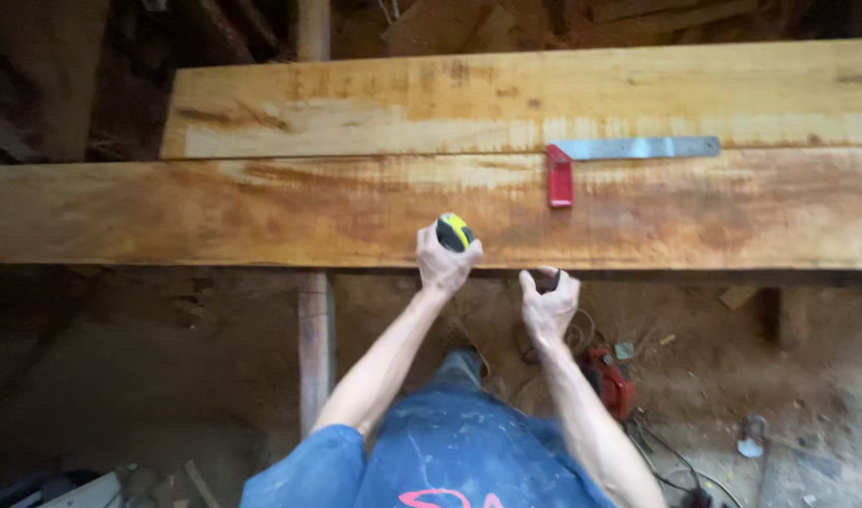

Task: The person measures a long wooden plank with a tape measure and marks it with a pencil using a try square as a guide. The person repeatedly measures and marks multiple points along the plank's length.

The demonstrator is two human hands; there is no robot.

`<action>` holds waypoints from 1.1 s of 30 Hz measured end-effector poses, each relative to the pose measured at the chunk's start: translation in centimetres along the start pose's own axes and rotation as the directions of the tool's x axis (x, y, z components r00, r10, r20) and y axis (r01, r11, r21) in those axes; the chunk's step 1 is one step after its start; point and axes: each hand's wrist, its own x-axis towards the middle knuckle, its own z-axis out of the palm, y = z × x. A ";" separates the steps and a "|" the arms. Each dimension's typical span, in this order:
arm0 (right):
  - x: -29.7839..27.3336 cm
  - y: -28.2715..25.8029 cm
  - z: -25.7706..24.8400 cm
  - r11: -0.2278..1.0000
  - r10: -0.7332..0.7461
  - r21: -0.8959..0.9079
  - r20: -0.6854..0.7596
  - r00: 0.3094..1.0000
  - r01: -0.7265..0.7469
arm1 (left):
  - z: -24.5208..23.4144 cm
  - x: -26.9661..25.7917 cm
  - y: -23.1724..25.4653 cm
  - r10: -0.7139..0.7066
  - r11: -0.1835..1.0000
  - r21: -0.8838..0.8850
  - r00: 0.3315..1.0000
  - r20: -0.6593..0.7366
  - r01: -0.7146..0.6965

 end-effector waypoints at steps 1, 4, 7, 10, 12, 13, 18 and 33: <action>-0.6 1.1 1.0 0.952 0.259 0.170 0.002 0.966 -0.256 | 0.8 -0.1 0.8 -0.057 0.998 -0.003 0.996 0.064 0.057; -2.5 5.0 1.6 0.384 0.691 0.584 0.332 0.642 -0.715 | 3.1 0.6 1.9 -0.064 0.994 -0.075 0.967 0.248 0.085; -3.5 5.6 2.5 -0.035 0.700 0.645 0.561 0.442 -0.763 | 5.4 3.1 2.9 -0.077 0.987 -0.108 0.937 0.342 0.121; -3.9 4.9 2.7 -0.179 0.720 0.660 0.593 0.360 -0.730 | 7.7 7.5 2.6 0.023 0.981 -0.191 0.959 0.283 0.032; -4.1 4.2 3.5 -0.241 0.743 0.667 0.594 0.308 -0.705 | 9.4 11.6 1.7 0.025 0.987 -0.159 0.966 0.258 0.017; -3.8 3.8 4.2 -0.269 0.753 0.669 0.595 0.282 -0.693 | 10.4 14.0 1.2 0.027 0.990 -0.144 0.969 0.246 0.009; -0.2 1.5 8.7 -0.323 0.840 0.772 0.500 0.209 -0.547 | 13.5 27.5 -2.1 0.084 0.994 0.046 0.945 0.315 -0.103; 2.8 -1.8 12.3 -0.210 0.944 0.964 0.243 0.222 -0.162 | 12.2 43.3 -3.4 -0.108 0.916 0.381 0.842 0.528 -0.122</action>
